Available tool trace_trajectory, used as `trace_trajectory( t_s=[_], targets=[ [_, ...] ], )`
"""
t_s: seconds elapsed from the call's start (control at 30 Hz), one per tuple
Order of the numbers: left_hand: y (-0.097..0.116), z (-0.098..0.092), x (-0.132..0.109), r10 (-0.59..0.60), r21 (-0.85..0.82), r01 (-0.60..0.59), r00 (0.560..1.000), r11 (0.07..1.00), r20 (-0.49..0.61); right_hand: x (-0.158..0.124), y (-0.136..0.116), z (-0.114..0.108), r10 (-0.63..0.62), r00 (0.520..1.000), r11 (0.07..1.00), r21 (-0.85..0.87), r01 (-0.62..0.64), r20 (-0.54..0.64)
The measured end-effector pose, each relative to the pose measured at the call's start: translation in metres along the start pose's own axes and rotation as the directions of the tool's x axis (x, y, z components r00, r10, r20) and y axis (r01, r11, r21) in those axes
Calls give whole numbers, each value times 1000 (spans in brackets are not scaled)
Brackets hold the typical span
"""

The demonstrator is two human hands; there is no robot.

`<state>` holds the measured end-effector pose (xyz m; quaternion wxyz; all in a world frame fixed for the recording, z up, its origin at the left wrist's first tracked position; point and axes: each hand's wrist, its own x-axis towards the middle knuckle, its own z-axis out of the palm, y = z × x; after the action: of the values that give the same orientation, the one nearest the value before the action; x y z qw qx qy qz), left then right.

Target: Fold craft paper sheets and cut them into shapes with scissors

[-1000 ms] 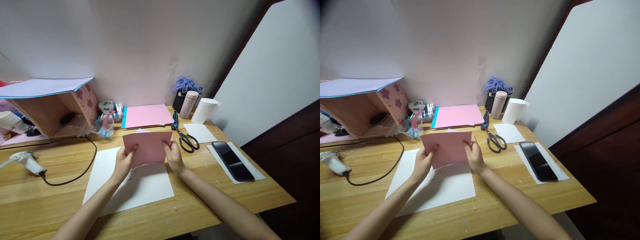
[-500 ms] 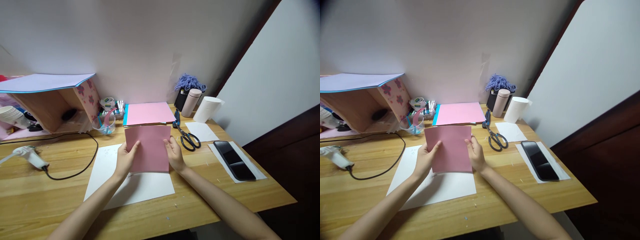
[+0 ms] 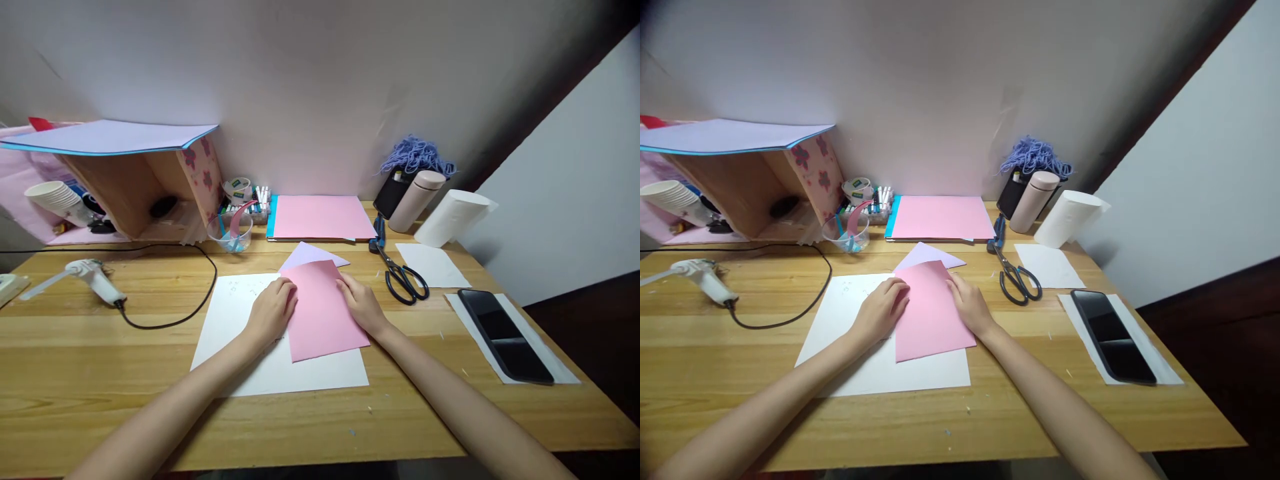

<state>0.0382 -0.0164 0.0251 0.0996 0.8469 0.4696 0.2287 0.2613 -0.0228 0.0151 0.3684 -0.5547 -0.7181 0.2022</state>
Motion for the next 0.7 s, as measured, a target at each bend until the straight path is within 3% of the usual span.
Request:
trace_trajectory(
  t_s=[0.13,0.23,0.43,0.7],
  targets=[
    [-3,2,-1,18,41,-17,1000,999,-11,-11,3,-1,-287,950,943,-137,302,119],
    [-7,4,0,35,55,-34,999,998,-4,-19,0,-2,-384,895,868,-241,434,227],
    [-6,4,1,24,39,-24,1000,999,-5,-28,-12,4,-352,890,806,-390,445,288],
    [-5,6,0,-19,-42,17,998,999,-63,-36,-19,12,-365,878,804,-371,465,311]
  ],
)
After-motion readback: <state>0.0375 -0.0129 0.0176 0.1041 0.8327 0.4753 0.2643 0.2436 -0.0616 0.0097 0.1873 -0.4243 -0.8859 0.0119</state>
